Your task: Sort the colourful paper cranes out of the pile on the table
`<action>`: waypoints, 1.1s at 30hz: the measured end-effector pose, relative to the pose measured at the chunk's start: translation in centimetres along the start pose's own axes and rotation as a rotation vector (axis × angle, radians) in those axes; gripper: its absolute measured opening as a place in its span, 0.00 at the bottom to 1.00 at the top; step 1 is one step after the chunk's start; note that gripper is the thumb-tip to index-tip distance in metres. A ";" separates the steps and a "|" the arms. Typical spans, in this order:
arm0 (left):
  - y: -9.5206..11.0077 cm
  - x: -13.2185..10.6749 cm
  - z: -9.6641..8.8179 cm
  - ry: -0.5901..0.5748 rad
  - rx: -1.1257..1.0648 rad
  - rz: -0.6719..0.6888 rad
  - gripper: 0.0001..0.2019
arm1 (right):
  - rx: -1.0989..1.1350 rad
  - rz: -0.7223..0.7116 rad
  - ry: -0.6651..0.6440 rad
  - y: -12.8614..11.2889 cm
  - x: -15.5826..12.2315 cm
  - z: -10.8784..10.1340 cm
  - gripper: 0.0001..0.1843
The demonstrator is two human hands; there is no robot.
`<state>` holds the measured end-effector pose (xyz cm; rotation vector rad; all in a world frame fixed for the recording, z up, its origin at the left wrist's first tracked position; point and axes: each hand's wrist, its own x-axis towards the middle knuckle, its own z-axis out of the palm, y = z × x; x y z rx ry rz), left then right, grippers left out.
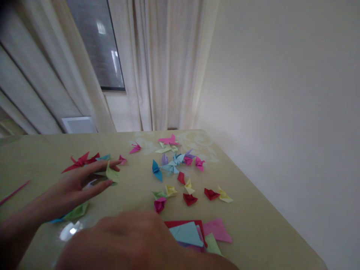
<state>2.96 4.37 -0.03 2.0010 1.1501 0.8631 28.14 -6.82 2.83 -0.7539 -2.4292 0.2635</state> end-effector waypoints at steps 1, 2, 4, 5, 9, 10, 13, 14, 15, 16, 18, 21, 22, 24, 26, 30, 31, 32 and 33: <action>0.1 -0.2 0.4 -0.026 0.016 0.022 0.30 | -0.018 0.020 0.024 -0.2 0.8 -0.9 0.16; 0.3 -0.5 0.7 -0.051 0.033 0.047 0.32 | -0.045 0.061 0.064 -0.4 1.5 -1.7 0.20; 0.8 -1.1 1.4 -0.108 0.071 0.101 0.36 | -0.122 0.142 0.104 -0.2 2.4 -2.7 0.24; 1.0 -1.5 1.7 -0.131 0.089 0.129 0.38 | -0.155 0.172 0.099 0.2 2.7 -3.0 0.24; 2.1 -2.3 2.6 -0.160 0.088 0.189 0.47 | -0.131 0.198 -0.035 2.0 3.0 -2.8 0.09; 2.4 -2.3 2.7 -0.171 0.070 0.190 0.47 | -0.099 0.196 -0.062 2.4 3.1 -2.6 0.06; 2.5 -1.5 2.7 -0.232 0.007 0.172 0.47 | -0.013 0.208 -0.090 3.4 3.2 -2.5 0.04; 2.1 -1.0 2.5 -0.238 -0.011 0.162 0.47 | -0.010 0.226 -0.083 3.9 3.3 -2.6 0.04; 1.4 -0.4 2.1 -0.221 -0.020 0.141 0.46 | -0.030 0.260 -0.067 4.5 3.4 -2.7 0.04; 0.4 0.1 1.5 -0.178 -0.011 0.102 0.45 | -0.069 0.314 -0.041 5.3 3.4 -2.8 0.03; -2.5 1.2 -0.2 -0.037 0.091 -0.032 0.38 | -0.177 0.460 0.016 7.5 3.4 -3.1 0.03; -7.3 1.7 -3.2 0.130 0.456 -0.239 0.28 | -0.294 0.647 0.105 11.0 3.2 -3.6 0.04; -8.7 1.7 -3.9 0.135 0.560 -0.270 0.26 | -0.320 0.688 0.131 12.0 3.0 -3.7 0.05; -10.7 1.4 -4.6 0.090 0.681 -0.316 0.24 | -0.356 0.743 0.166 13.4 2.7 -3.9 0.05; -11.9 1.1 -4.4 0.027 0.695 -0.355 0.22 | -0.350 0.771 0.175 14.0 2.4 -4.1 0.06; -12.3 1.1 -2.8 -0.016 0.637 -0.387 0.13 | -0.264 0.735 0.184 13.1 1.9 -4.5 0.07; -12.2 1.2 -2.6 -0.021 0.621 -0.386 0.12 | -0.246 0.717 0.175 12.6 1.9 -4.6 0.08; -11.9 1.4 -2.5 -0.024 0.607 -0.385 0.11 | -0.228 0.700 0.163 12.1 2.0 -4.7 0.08; -11.5 1.5 -2.4 -0.030 0.597 -0.380 0.11 | -0.209 0.681 0.149 11.5 2.0 -4.7 0.08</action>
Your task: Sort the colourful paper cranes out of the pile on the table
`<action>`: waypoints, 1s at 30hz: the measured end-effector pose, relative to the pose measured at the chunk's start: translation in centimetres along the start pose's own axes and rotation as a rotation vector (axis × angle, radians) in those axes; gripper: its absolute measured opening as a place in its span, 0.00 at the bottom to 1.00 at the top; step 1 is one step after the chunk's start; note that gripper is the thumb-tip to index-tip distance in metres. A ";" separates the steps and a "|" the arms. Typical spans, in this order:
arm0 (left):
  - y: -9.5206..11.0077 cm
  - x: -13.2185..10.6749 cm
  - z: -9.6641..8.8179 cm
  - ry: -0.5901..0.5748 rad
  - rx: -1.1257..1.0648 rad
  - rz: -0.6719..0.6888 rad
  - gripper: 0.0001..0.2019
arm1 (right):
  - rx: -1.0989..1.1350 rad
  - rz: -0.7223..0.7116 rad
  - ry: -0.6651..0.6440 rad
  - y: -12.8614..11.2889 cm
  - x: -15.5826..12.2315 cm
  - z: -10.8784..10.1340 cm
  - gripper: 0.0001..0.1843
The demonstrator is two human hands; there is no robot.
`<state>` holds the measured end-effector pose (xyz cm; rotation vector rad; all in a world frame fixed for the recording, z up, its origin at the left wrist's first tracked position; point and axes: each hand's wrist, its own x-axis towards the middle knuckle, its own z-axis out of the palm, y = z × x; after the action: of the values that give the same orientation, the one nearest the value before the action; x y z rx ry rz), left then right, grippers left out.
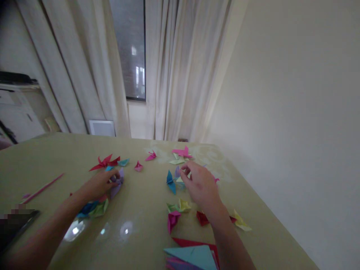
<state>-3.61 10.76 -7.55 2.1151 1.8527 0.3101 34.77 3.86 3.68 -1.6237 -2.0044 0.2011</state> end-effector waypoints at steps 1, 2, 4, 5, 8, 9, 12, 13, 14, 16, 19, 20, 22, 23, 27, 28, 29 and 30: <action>0.4 0.0 -0.3 -0.006 -0.012 0.018 0.10 | 0.015 -0.019 -0.016 -0.5 -0.3 -0.1 0.09; 0.9 -0.1 -0.6 -0.013 -0.037 0.050 0.09 | 0.028 -0.040 -0.031 -1.0 -0.5 0.0 0.09; 2.4 -0.5 -1.2 -0.026 -0.135 0.150 0.08 | 0.048 -0.079 -0.065 -1.9 -0.8 0.5 0.07; 3.4 -0.8 -1.4 -0.038 -0.199 0.209 0.09 | 0.058 -0.097 -0.087 -2.3 -0.9 1.0 0.07; 7.0 -2.2 -1.4 -0.082 -0.357 0.345 0.11 | 0.107 -0.180 -0.156 -3.3 -1.2 2.9 0.14; 8.3 -2.7 -1.3 -0.097 -0.385 0.377 0.11 | 0.124 -0.216 -0.180 -3.6 -1.3 3.6 0.17; 11.5 -4.3 -0.9 -0.129 -0.428 0.453 0.09 | 0.117 -0.304 -0.266 -4.1 -1.5 5.4 0.13; 12.0 -4.7 -0.8 -0.141 -0.426 0.471 0.09 | 0.105 -0.320 -0.289 -4.2 -1.6 5.8 0.08; 12.3 -4.9 -0.8 -0.155 -0.418 0.481 0.10 | 0.097 -0.331 -0.301 -4.2 -1.6 5.9 0.04; 11.6 -4.9 -0.9 -0.182 -0.393 0.465 0.13 | 0.098 -0.332 -0.287 -3.9 -1.4 5.6 0.03; 7.8 -4.3 -1.8 -0.157 -0.260 0.324 0.22 | 0.092 -0.256 -0.213 -2.4 -0.7 3.5 0.03; 6.0 -4.0 -2.3 -0.128 -0.167 0.252 0.24 | 0.071 -0.206 -0.181 -1.5 -0.3 2.6 0.03; 2.3 -3.6 -3.4 -0.130 0.037 0.102 0.23 | -0.005 -0.072 -0.104 0.5 0.2 0.7 0.03; 0.7 -3.4 -3.9 -0.148 0.105 0.032 0.21 | -0.060 0.011 -0.059 1.7 0.5 -0.2 0.04; -3.3 -3.0 -4.7 -0.261 0.203 -0.099 0.16 | -0.322 0.365 0.106 5.7 1.0 -2.4 0.07; -3.7 -2.8 -4.4 -0.284 0.202 -0.097 0.16 | -0.360 0.421 0.125 6.3 1.0 -2.6 0.08; -3.8 -2.7 -4.1 -0.303 0.202 -0.094 0.16 | -0.375 0.451 0.134 6.8 1.0 -2.7 0.09; -3.8 -2.5 -3.7 -0.316 0.200 -0.096 0.15 | -0.369 0.459 0.139 7.0 0.9 -2.8 0.09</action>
<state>-8.83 9.05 -5.47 2.0455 1.8488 -0.2299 42.07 5.94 3.22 -2.2518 -1.6056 -0.1227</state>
